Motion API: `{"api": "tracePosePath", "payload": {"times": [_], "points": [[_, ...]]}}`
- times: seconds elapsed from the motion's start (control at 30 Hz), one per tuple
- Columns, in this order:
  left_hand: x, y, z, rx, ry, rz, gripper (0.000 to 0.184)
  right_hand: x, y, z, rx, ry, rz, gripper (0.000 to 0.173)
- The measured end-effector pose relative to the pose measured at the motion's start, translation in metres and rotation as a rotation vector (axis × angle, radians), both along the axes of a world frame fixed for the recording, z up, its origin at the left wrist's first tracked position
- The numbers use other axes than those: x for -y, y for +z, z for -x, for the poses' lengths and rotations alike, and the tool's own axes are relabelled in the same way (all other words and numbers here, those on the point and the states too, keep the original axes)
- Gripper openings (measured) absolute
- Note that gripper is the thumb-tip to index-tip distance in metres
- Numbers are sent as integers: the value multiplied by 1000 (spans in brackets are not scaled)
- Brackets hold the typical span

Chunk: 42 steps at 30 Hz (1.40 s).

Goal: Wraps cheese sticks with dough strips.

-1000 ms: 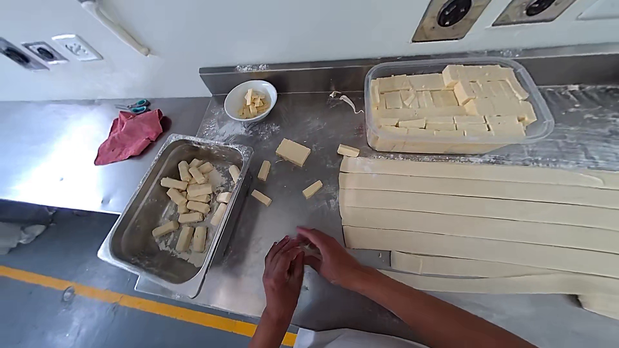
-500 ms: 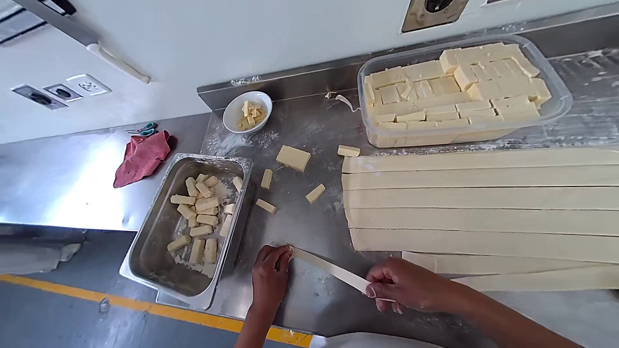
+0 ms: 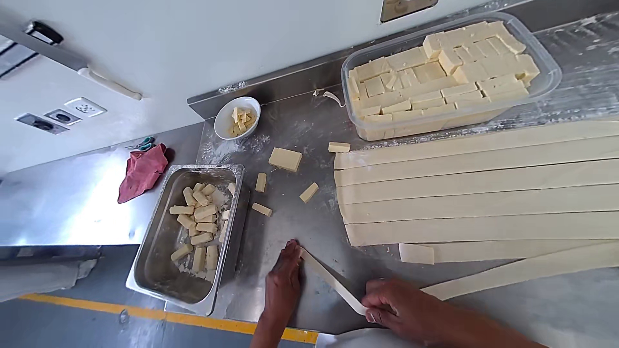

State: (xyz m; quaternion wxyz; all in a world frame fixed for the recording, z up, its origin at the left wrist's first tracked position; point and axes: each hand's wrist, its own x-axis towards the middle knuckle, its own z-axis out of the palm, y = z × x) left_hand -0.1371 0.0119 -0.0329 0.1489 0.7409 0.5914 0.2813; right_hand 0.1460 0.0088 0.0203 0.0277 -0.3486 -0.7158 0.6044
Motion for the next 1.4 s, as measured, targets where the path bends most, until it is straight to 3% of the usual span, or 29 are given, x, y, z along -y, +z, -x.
{"api": "tracePosePath", "payload": {"times": [0.17,0.4,0.5,0.6,0.73,0.93,1.1,1.27,1.4], "points": [[-5,-9,5,31,8,-10,40,9,-1,7,-87,-64,-93,27],[-16,-8,-3,-86,67,-119,23,18,-1,-1,-168,70,-279,21],[-1,0,-19,-110,-60,-57,30,12,3,1,-107,126,-228,22],[-11,10,-10,-34,-36,23,29,6,1,9,-82,166,-188,26],[-17,-5,-5,-14,-50,1,42,5,2,15,-122,167,-194,25],[-21,-12,-28,-58,33,-127,27,4,1,17,-155,182,-167,27],[-3,-3,-35,-54,-171,-34,31,4,-4,15,-206,68,-159,27],[-11,-11,-25,-9,-161,-36,40,7,-3,14,-219,-36,-115,27],[-13,-11,-35,12,-88,-85,27,9,-5,13,-217,-32,-119,27]]}}
